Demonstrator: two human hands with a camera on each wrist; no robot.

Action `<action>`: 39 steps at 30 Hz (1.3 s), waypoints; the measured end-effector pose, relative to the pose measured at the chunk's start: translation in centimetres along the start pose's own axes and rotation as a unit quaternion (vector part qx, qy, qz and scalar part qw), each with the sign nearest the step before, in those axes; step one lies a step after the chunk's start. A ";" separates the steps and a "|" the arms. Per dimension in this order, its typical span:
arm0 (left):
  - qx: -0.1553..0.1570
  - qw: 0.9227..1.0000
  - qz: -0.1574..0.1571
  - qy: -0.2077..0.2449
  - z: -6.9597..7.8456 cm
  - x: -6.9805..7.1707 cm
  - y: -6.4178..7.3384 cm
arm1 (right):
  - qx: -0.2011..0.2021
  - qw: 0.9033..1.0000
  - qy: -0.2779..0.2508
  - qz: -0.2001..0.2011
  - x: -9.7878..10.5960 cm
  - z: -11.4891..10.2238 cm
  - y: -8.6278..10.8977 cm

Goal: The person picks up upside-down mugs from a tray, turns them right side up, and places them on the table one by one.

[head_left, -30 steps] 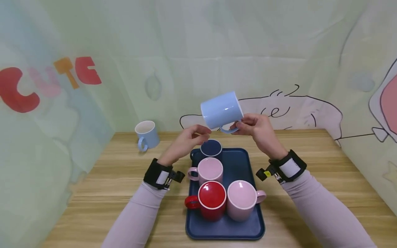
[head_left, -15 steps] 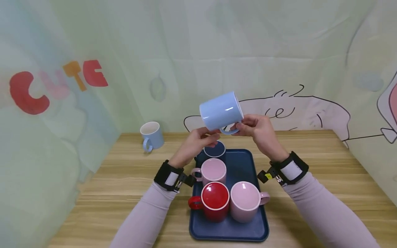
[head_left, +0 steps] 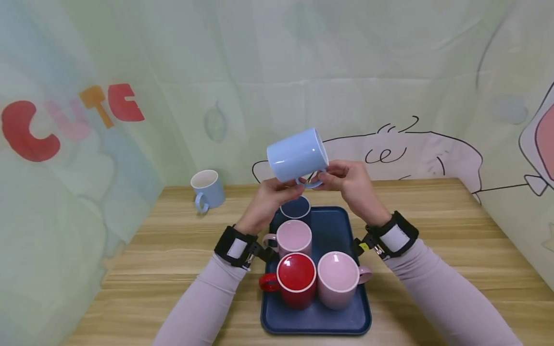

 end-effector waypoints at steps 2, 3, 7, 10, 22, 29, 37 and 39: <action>-0.003 1.000 0.011 0.012 -0.1 0.2 0.1 | -0.001 1.000 0.001 -0.003 -0.3 -0.1 0.0; -0.007 1.000 0.016 0.020 -0.5 0.4 0.0 | -0.002 1.000 0.007 -0.004 -0.4 -0.2 0.0; -0.014 0.999 0.033 0.039 -0.7 0.6 0.2 | -0.018 0.999 0.047 -0.009 -0.5 -0.4 0.0; -0.017 0.998 0.041 0.047 -0.7 0.7 0.3 | -0.033 0.997 0.070 -0.012 -0.5 -0.5 0.1; -0.030 0.994 0.055 0.094 -0.2 0.5 0.1 | -0.075 0.995 0.066 -0.024 -0.6 0.2 0.4; -0.028 0.991 0.058 0.117 -0.1 0.3 0.1 | -0.106 0.993 0.025 -0.036 -0.5 0.9 0.8; -0.032 0.991 0.061 0.111 0.1 0.3 0.0 | -0.110 0.992 0.018 -0.057 -0.4 1.0 1.0; -0.034 0.992 0.060 0.108 0.2 0.3 0.0 | -0.109 0.992 0.018 -0.061 -0.4 1.1 1.0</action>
Point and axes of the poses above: each hand's wrist, its own y-axis away from the middle knuckle, its own x-axis out of the back of the hand, z = x × y, the point moved 6 cm from there along -y, towards the middle knuckle, and after that the axes turned 4 degrees about -y, right-handed, at the moved point
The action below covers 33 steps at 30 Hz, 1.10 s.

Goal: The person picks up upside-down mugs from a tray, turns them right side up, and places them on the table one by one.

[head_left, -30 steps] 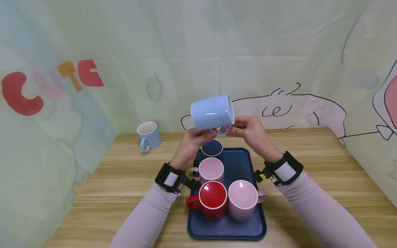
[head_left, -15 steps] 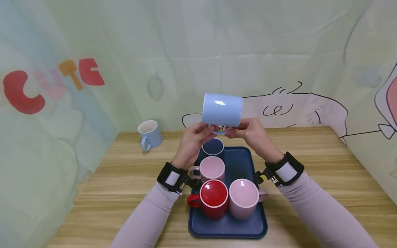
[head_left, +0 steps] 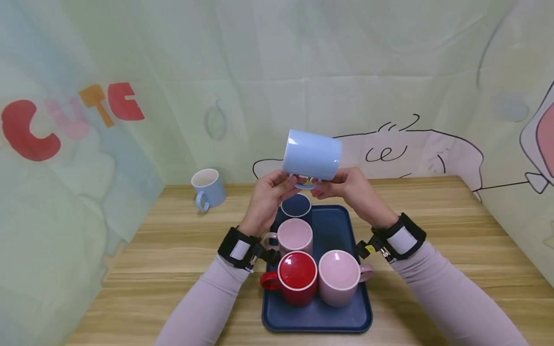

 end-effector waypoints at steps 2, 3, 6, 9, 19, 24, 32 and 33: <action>-0.001 1.000 -0.002 -0.005 0.0 0.0 0.0 | -0.001 1.000 -0.002 -0.002 0.0 0.1 0.0; -0.001 1.000 -0.003 -0.006 0.1 0.0 0.1 | -0.002 1.000 -0.003 -0.001 0.0 0.1 0.0; 0.001 1.000 -0.003 -0.008 0.1 0.1 0.1 | -0.003 1.000 -0.005 0.002 0.0 0.3 -0.1; 0.002 1.000 -0.003 -0.013 0.1 0.1 0.1 | -0.005 1.000 -0.012 0.005 0.0 0.5 -0.1; -0.002 1.000 0.016 -0.012 0.0 0.1 0.0 | -0.007 1.000 -0.019 0.006 0.0 0.9 -0.3; -0.008 1.000 0.020 -0.002 0.0 0.0 0.0 | -0.010 1.000 -0.026 0.006 0.0 1.0 -0.4; -0.015 1.000 0.015 -0.002 0.3 0.2 0.1 | -0.015 0.999 -0.026 -0.012 -0.2 1.1 -0.6; -0.014 1.000 0.015 -0.004 0.3 0.3 0.2 | -0.016 0.999 -0.025 -0.016 -0.2 1.1 -0.6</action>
Point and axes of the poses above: each hand's wrist, its own y-axis away from the middle knuckle, its own x-axis out of the back of the hand, z = x × y, the point moved 6 cm from there along -y, towards the middle knuckle, and after that the axes turned 4 degrees about -y, right-handed, at the moved point
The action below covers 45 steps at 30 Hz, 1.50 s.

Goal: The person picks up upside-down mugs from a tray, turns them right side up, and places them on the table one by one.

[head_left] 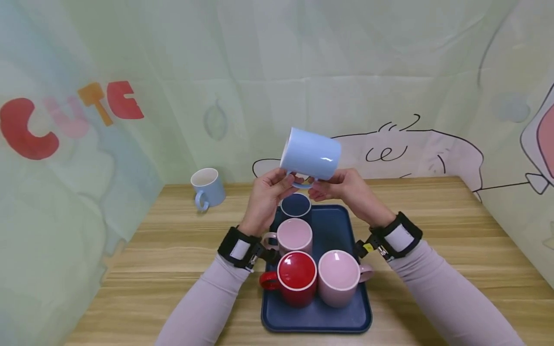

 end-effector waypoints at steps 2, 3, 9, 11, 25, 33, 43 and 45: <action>0.001 1.000 0.004 -0.006 0.0 0.3 0.1 | 0.000 1.000 0.008 -0.009 0.0 0.1 0.0; 0.002 1.000 0.006 -0.007 0.0 0.5 0.2 | 0.001 1.000 0.014 -0.013 0.0 0.2 0.0; 0.005 1.000 0.015 -0.017 0.1 1.4 0.5 | 0.022 0.997 0.066 -0.026 0.9 0.2 0.2; 0.001 1.000 0.016 -0.020 0.2 1.6 0.6 | 0.030 0.995 0.089 -0.036 1.1 -0.1 0.3; -0.016 0.998 0.050 -0.017 1.4 4.1 1.5 | -0.014 0.935 0.263 -0.238 2.0 0.0 5.0; -0.029 0.997 0.070 -0.012 2.0 5.6 1.6 | -0.054 0.912 0.286 -0.290 1.4 0.3 6.7; -0.044 0.995 0.089 -0.008 3.0 7.5 1.8 | -0.107 0.869 0.354 -0.330 0.6 0.8 8.7; -0.050 0.994 0.096 -0.006 3.3 7.9 1.8 | -0.123 0.863 0.355 -0.338 0.4 0.9 9.0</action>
Point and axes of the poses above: each hand's wrist, its own y-axis away from the middle knuckle, its own x-axis out of the back of the hand, z = x × y, the point moved 6 cm from there along -y, towards the middle knuckle, and after that the axes turned 4 degrees about -y, right-handed, at the moved point
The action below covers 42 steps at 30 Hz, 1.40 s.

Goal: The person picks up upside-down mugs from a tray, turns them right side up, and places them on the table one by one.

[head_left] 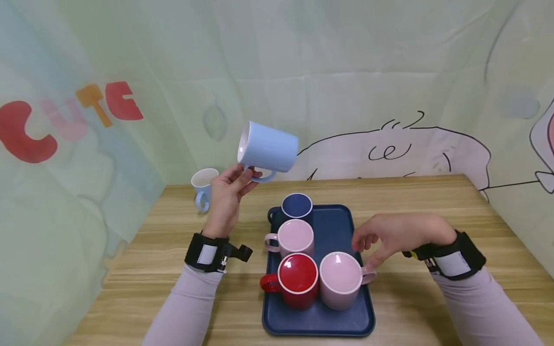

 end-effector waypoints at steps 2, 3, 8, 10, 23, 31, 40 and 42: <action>-0.006 1.000 0.008 0.003 0.3 0.3 -0.2 | -0.013 1.000 0.001 -0.009 -0.3 0.0 0.0; -0.010 1.000 0.012 0.002 0.5 0.5 -0.3 | -0.018 1.000 0.005 -0.010 -0.3 0.1 0.0; -0.025 0.999 0.029 0.011 1.3 1.4 -0.6 | -0.034 0.999 0.022 -0.016 -0.7 0.2 -0.1; -0.031 0.999 0.036 0.021 1.6 1.7 -0.6 | -0.040 0.999 0.029 -0.019 -0.9 0.2 -0.2; -0.049 0.993 0.087 0.058 1.7 3.1 -0.9 | -0.034 0.998 0.036 -0.030 -2.2 0.3 -1.1; -0.057 0.990 0.124 0.040 1.3 4.7 -0.9 | -0.026 0.998 0.044 -0.037 -2.5 0.1 -1.4; -0.050 0.986 0.158 0.017 0.3 5.8 -1.2 | -0.025 0.998 0.041 -0.042 -2.6 0.2 -1.4; -0.048 0.986 0.161 0.012 0.1 5.9 -1.2 | -0.021 0.998 0.044 -0.042 -2.6 0.2 -1.5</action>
Point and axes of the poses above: each hand's wrist, its own y-axis away from the middle knuckle, its own x-axis out of the back of the hand, z = x × y, the point moved 6 cm from there along -y, towards the middle knuckle, and after that the axes turned 4 degrees about -y, right-handed, at the moved point
